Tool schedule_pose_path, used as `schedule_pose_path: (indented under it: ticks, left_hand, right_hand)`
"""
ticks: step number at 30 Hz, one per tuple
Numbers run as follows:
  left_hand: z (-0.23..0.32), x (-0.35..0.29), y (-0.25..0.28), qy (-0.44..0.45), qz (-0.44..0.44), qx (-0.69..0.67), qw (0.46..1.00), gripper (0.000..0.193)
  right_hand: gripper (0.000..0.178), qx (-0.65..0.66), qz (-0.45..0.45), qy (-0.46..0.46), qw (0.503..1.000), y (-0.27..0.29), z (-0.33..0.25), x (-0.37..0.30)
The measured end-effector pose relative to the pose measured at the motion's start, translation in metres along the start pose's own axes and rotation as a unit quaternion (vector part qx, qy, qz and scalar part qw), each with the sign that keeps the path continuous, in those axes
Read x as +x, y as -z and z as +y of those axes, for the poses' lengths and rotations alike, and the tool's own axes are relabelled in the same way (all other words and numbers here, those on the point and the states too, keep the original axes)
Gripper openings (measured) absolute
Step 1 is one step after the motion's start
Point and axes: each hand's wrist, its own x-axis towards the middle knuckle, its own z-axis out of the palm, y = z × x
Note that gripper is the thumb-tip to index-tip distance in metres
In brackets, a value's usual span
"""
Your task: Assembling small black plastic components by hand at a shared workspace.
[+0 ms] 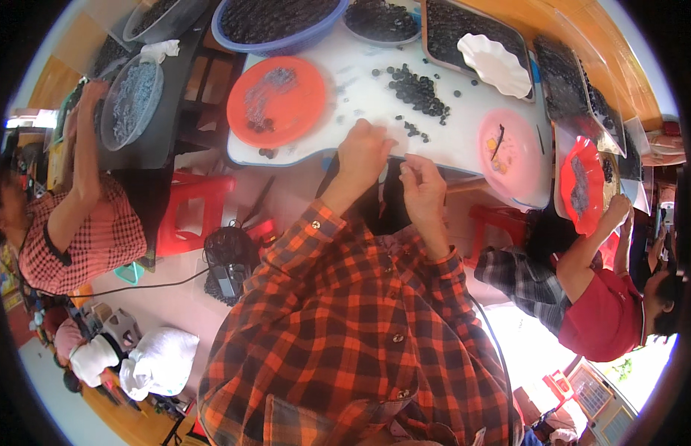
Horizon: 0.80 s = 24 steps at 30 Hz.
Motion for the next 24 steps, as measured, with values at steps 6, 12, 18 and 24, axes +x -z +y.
schedule_pose_path:
  ticks: [6,12,18,24]
  left_hand:
    - [-0.001,-0.004,-0.008,-0.034,-0.038,0.047,0.998,0.011]
    - [0.003,-0.018,-0.007,0.077,-0.083,-0.27,0.956,0.012]
    - [0.015,-0.014,-0.001,0.258,-0.183,-0.546,0.775,0.024]
    - [0.021,-0.006,-0.005,0.266,-0.181,-0.545,0.774,0.027]
  right_hand:
    - [0.019,0.003,0.01,0.002,1.0,0.0,0.001,0.001]
    - [0.019,0.04,0.024,-0.007,0.999,0.001,0.0,0.005]
    - [0.018,0.165,0.013,-0.064,0.984,0.009,-0.003,0.009]
    - [0.015,0.253,-0.013,-0.072,0.965,0.013,0.006,0.014]
